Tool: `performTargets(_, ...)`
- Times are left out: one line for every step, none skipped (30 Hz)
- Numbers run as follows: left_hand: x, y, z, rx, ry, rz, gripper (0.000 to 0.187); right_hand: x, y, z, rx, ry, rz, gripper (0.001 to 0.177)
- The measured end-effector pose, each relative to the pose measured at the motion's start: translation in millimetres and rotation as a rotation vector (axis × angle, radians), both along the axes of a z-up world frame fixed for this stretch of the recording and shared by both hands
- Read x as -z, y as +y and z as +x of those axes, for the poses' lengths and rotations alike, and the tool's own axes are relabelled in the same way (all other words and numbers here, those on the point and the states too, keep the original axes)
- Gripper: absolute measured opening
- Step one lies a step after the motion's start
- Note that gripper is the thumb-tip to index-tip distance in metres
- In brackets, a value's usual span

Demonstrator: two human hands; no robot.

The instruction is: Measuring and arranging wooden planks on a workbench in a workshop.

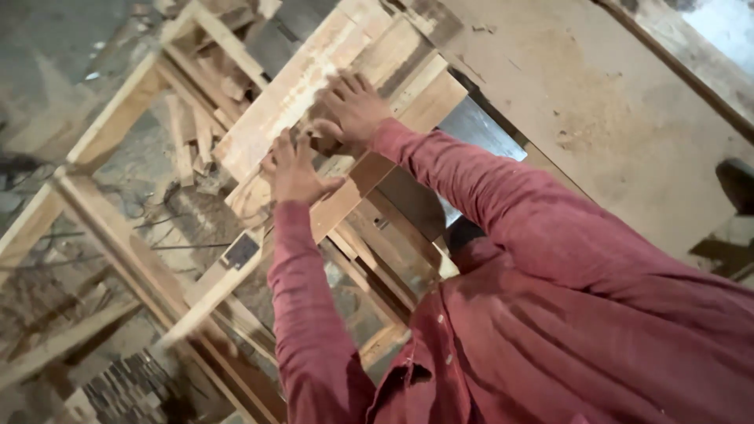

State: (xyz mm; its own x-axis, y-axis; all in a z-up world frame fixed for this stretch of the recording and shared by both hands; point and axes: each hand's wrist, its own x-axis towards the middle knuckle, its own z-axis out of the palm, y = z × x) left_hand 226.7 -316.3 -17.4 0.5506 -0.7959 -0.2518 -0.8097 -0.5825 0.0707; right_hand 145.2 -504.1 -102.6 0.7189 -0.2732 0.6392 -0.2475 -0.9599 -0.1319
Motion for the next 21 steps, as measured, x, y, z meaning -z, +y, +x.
performTargets(-2,0,-3,-0.019,-0.012,-0.006,0.125,-9,0,-3,-0.019,-0.012,-0.006,0.059)
performTargets(-1,5,-10,-0.04,0.022,-0.015,0.122,-16,4,-10,-0.055,0.149,0.116,0.064)
performTargets(-1,10,-17,-0.062,0.055,-0.025,0.119,-22,9,-17,-0.086,0.31,0.24,0.07)
performTargets(-3,11,-25,-0.073,0.045,-0.038,0.119,-27,17,-31,-0.096,0.302,0.225,0.07)
performTargets(-5,11,-33,-0.049,0.044,0.034,0.124,-32,23,-45,-0.093,0.367,0.243,0.07)
performTargets(-5,11,-45,-0.024,0.049,0.107,0.128,-35,29,-64,-0.087,0.438,0.261,0.07)
performTargets(-4,19,-62,-0.034,0.046,0.094,0.128,-42,34,-82,-0.094,0.436,0.246,0.07)
performTargets(0,30,-82,0.007,0.03,0.104,0.129,-45,44,-103,-0.089,0.434,0.257,0.069)
performTargets(4,41,-101,0.049,0.014,0.114,0.13,-47,53,-124,-0.084,0.431,0.267,0.069)
performTargets(0,51,-122,0.054,0.021,0.119,0.13,-44,61,-145,-0.08,0.438,0.273,0.069)
performTargets(-4,60,-143,0.042,0.055,0.078,0.128,-41,69,-166,-0.084,0.406,0.254,0.068)
performTargets(-8,69,-163,0.036,0.086,0.037,0.126,-39,76,-186,-0.081,0.371,0.237,0.066)
performTargets(-4,75,-178,0.047,0.089,0.043,0.126,-34,80,-203,-0.071,0.373,0.245,0.066)
performTargets(0,81,-189,0.045,0.087,0.006,0.125,-30,83,-215,-0.086,0.325,0.246,0.061)
performTargets(4,87,-200,0.042,0.085,-0.031,0.124,-26,86,-227,-0.101,0.277,0.248,0.057)
performTargets(4,94,-209,0.029,0.074,-0.021,0.124,-23,88,-235,-0.116,0.268,0.256,0.057)
performTargets(5,101,-216,0.071,-0.026,-0.236,0.12,-20,91,-241,-0.12,0.205,0.22,0.051)
performTargets(7,105,-224,0.106,-0.131,-0.459,0.117,-17,89,-246,-0.134,0.144,0.174,0.046)
performTargets(1,108,-228,0.086,-0.145,-0.456,0.117,-17,93,-250,-0.157,0.136,0.173,0.046)
performTargets(-7,106,-231,0.033,-0.162,-0.498,0.103,-20,91,-255,-0.181,0.027,0.178,0.04)
performTargets(-16,105,-235,-0.021,-0.178,-0.54,0.09,-24,88,-260,-0.207,-0.082,0.184,0.034)
